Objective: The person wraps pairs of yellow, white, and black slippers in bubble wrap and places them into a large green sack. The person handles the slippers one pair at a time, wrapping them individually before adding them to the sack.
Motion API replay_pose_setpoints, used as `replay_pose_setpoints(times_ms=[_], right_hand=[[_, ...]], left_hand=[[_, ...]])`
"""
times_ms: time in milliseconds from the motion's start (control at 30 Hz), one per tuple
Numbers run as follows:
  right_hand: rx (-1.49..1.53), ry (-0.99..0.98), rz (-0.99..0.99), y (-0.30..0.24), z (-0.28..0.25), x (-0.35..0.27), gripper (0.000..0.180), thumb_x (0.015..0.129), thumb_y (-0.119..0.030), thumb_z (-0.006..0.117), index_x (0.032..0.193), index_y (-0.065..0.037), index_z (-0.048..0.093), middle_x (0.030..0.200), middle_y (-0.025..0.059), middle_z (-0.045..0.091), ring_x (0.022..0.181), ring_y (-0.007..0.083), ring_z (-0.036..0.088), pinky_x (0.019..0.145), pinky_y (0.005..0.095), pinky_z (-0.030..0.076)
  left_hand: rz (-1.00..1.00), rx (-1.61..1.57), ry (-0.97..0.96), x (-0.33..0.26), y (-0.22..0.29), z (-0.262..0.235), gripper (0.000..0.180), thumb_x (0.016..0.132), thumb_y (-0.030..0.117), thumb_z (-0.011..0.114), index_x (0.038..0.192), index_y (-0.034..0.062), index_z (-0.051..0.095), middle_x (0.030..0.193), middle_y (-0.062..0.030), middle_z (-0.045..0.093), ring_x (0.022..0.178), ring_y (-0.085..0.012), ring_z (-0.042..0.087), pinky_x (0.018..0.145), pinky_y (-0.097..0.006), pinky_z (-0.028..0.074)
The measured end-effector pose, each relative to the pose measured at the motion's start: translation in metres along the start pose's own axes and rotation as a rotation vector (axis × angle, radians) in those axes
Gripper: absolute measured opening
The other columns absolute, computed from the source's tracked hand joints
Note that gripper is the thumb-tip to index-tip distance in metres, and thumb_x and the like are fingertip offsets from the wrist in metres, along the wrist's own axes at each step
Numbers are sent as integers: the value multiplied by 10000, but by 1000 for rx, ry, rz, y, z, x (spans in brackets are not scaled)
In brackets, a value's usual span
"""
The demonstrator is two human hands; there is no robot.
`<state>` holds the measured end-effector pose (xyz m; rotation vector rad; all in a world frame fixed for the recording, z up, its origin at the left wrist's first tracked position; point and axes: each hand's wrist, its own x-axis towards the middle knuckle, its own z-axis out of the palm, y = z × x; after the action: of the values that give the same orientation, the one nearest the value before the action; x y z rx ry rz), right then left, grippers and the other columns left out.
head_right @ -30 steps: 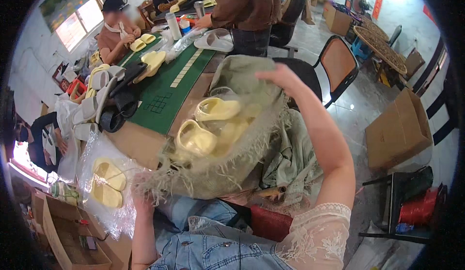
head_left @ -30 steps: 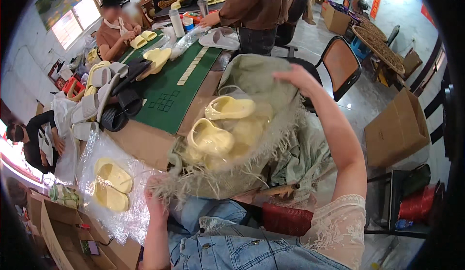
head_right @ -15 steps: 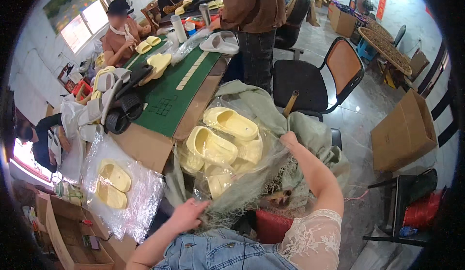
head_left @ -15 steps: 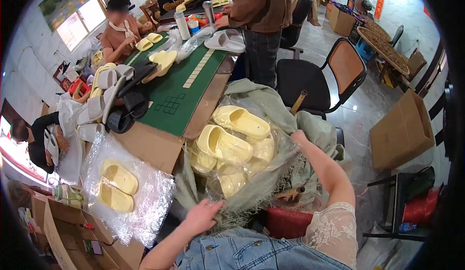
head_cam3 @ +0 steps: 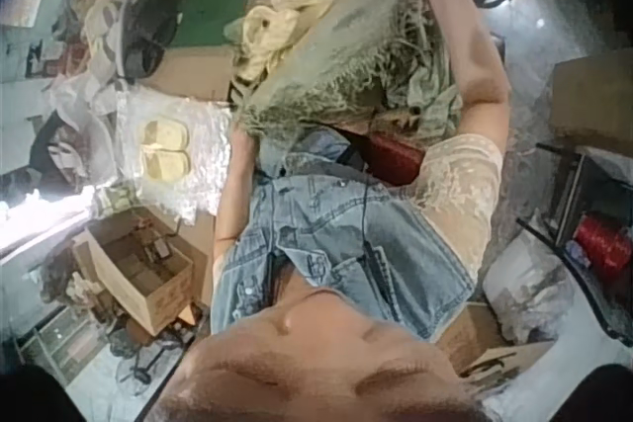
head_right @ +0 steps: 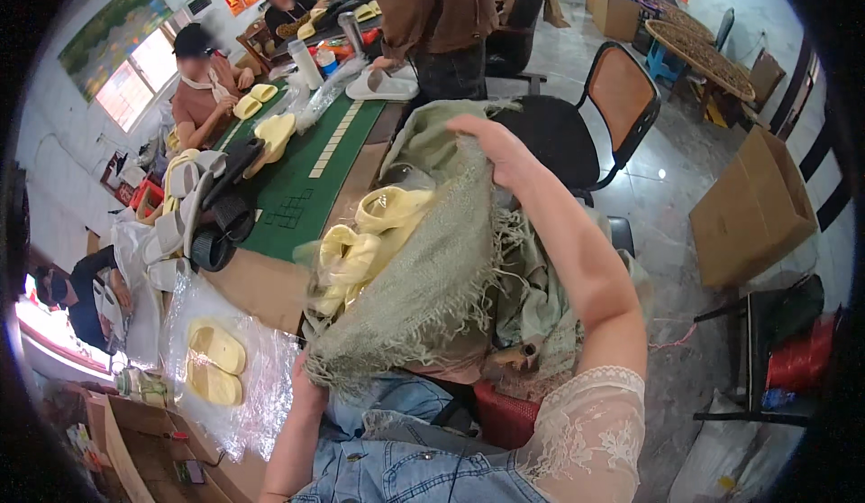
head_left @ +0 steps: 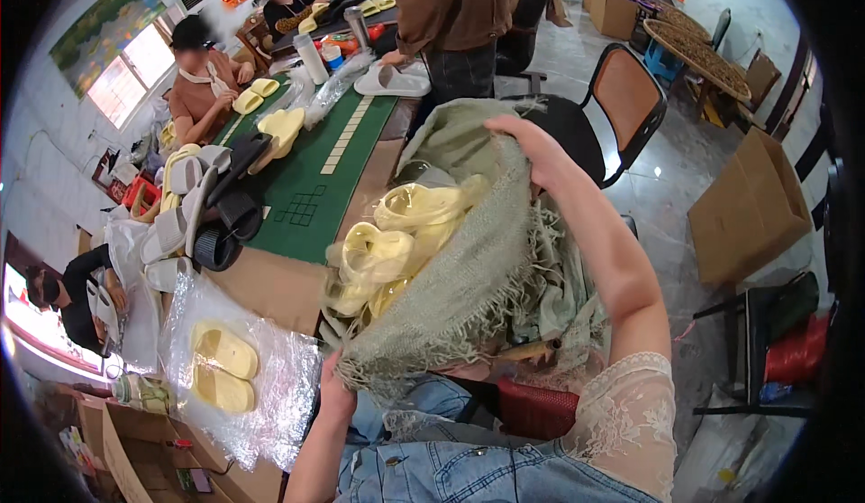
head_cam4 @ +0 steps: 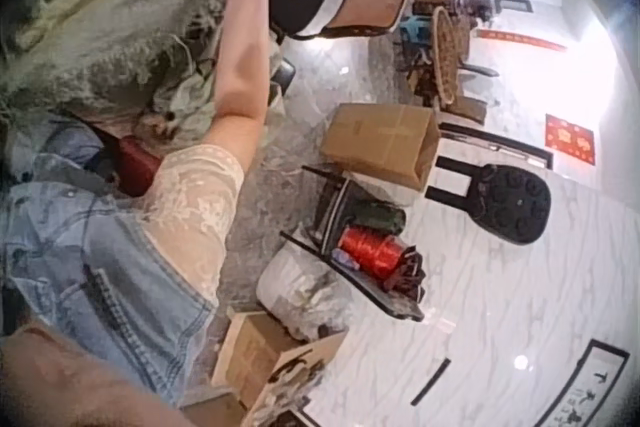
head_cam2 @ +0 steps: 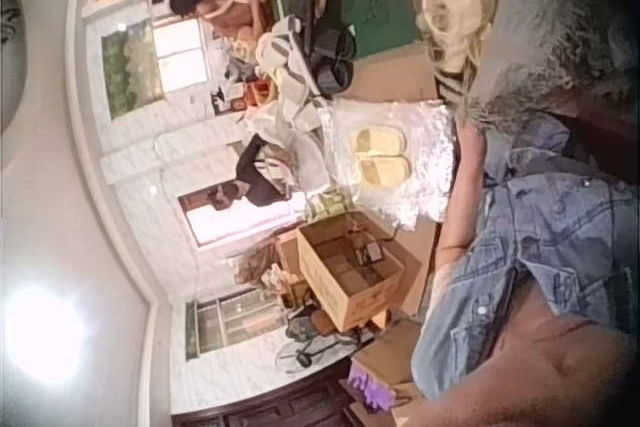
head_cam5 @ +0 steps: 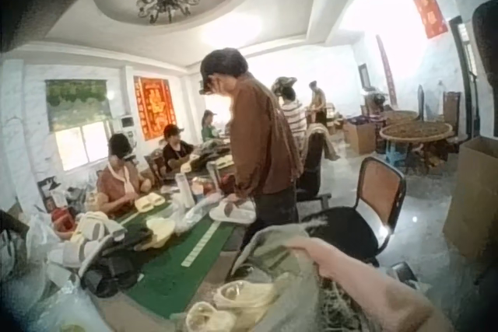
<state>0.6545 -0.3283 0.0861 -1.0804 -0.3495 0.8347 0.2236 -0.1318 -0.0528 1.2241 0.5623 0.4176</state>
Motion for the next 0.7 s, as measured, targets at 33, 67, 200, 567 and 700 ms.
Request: replay_pose_setpoints(times_ms=[33, 67, 200, 567, 700], right_hand=[[-117, 73, 36, 2, 12, 1, 311, 862, -158, 653, 1116, 21, 659, 1005, 120, 712, 859, 220, 696, 806, 414, 579], [-288, 71, 0, 8, 5, 4, 389, 848, -194, 687, 1162, 29, 634, 1041, 121, 708, 891, 228, 695, 822, 416, 576], [-1215, 166, -104, 79, -56, 33, 826, 737, -370, 805, 1321, 109, 471, 1148, 196, 686, 1014, 330, 682, 874, 425, 555], [-309, 445, 369, 195, -154, 26, 324, 846, -238, 618, 1049, 12, 654, 941, 167, 671, 908, 275, 668, 754, 388, 534], [-1533, 286, -239, 211, -222, 51, 234, 932, -218, 522, 940, -67, 701, 837, 89, 656, 854, 215, 648, 706, 355, 518]], left_hand=[[5, -4, 27, -1, -1, -9, 363, 981, 168, 522, 1267, -40, 602, 1182, -126, 681, 1048, -218, 665, 931, -348, 521], [17, -11, 39, 1, 4, -10, 368, 981, 173, 520, 1271, -40, 599, 1184, -131, 679, 1052, -223, 664, 935, -353, 519], [71, -62, 3, -7, 13, -15, 241, 960, 121, 563, 1113, -22, 683, 1012, -60, 706, 887, -155, 662, 794, -296, 524], [579, 1039, -597, -47, 42, 18, 304, 651, 91, 637, 947, 28, 664, 950, -132, 644, 947, -370, 594, 875, -442, 492], [565, 960, -704, -27, 9, 32, 373, 658, 125, 615, 1016, 41, 678, 999, -148, 664, 992, -363, 605, 866, -442, 486]])
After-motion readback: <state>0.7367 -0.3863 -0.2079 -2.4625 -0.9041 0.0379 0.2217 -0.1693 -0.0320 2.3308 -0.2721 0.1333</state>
